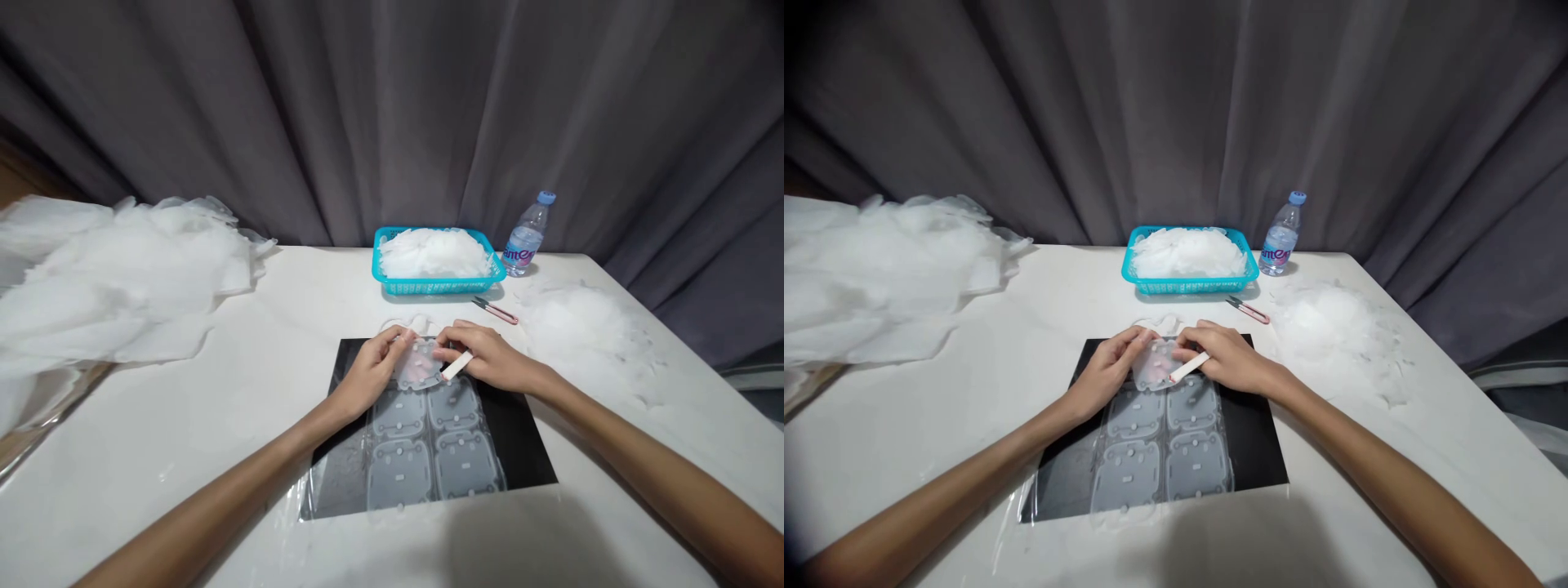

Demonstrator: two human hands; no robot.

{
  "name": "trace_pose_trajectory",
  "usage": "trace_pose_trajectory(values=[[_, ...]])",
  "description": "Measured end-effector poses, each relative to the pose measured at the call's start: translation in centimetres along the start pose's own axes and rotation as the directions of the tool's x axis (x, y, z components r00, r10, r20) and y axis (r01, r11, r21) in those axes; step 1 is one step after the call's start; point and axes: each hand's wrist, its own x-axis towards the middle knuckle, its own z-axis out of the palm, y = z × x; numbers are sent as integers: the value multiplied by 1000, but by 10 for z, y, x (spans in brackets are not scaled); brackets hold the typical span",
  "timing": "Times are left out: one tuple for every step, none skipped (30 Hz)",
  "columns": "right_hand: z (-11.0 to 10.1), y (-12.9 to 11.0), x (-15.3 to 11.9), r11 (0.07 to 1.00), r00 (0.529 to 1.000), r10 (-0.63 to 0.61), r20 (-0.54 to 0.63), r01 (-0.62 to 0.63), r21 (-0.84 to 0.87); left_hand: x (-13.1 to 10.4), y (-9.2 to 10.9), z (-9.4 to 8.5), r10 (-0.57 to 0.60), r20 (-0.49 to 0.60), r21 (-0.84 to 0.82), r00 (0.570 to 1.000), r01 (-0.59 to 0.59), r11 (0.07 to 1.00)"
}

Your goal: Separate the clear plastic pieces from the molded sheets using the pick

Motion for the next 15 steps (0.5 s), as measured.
trace_pose_trajectory(values=[[-1,2,0,1000,1000,3,-10,-3,31,1,0,-1,0,0,-11,1000,0,1000],[-2,3,0,998,1000,5,-19,-4,62,1,-1,-1,-1,3,-23,1000,1,1000],[-3,4,0,996,1000,8,-29,-5,91,1,-1,-1,1,9,-32,1000,-1,999],[-4,5,0,993,999,12,-40,-7,116,1,-1,-1,1,20,-50,1000,0,999],[-4,5,0,990,999,16,-49,-9,138,0,-2,-1,-7,36,-83,999,10,996],[-4,6,0,987,998,19,-55,-10,160,-1,-3,-1,-20,55,-129,998,27,991],[-4,7,-1,983,998,26,-58,-15,182,-2,-4,0,-37,74,-184,997,50,982],[-4,7,-2,978,998,33,-57,-21,205,-2,-5,0,-52,91,-240,994,73,968],[-5,8,-2,973,998,40,-54,-27,228,-3,-6,1,-63,101,-291,993,90,953],[-5,8,-3,968,998,45,-51,-31,249,-4,-6,0,-67,104,-325,992,97,941],[-6,8,-3,963,998,50,-48,-36,267,-5,-7,0,-64,98,-338,993,93,937],[-7,8,-3,959,998,53,-45,-38,282,-5,-7,-1,-57,90,-338,994,84,937],[-8,8,-4,955,998,54,-45,-39,295,-6,-6,-2,-50,82,-331,995,75,941],[-8,8,-3,950,998,55,-43,-39,310,-7,-6,-4,-45,74,-320,996,67,945],[-9,7,-3,943,998,56,-42,-39,332,-8,-5,-5,-42,64,-310,997,60,949]])
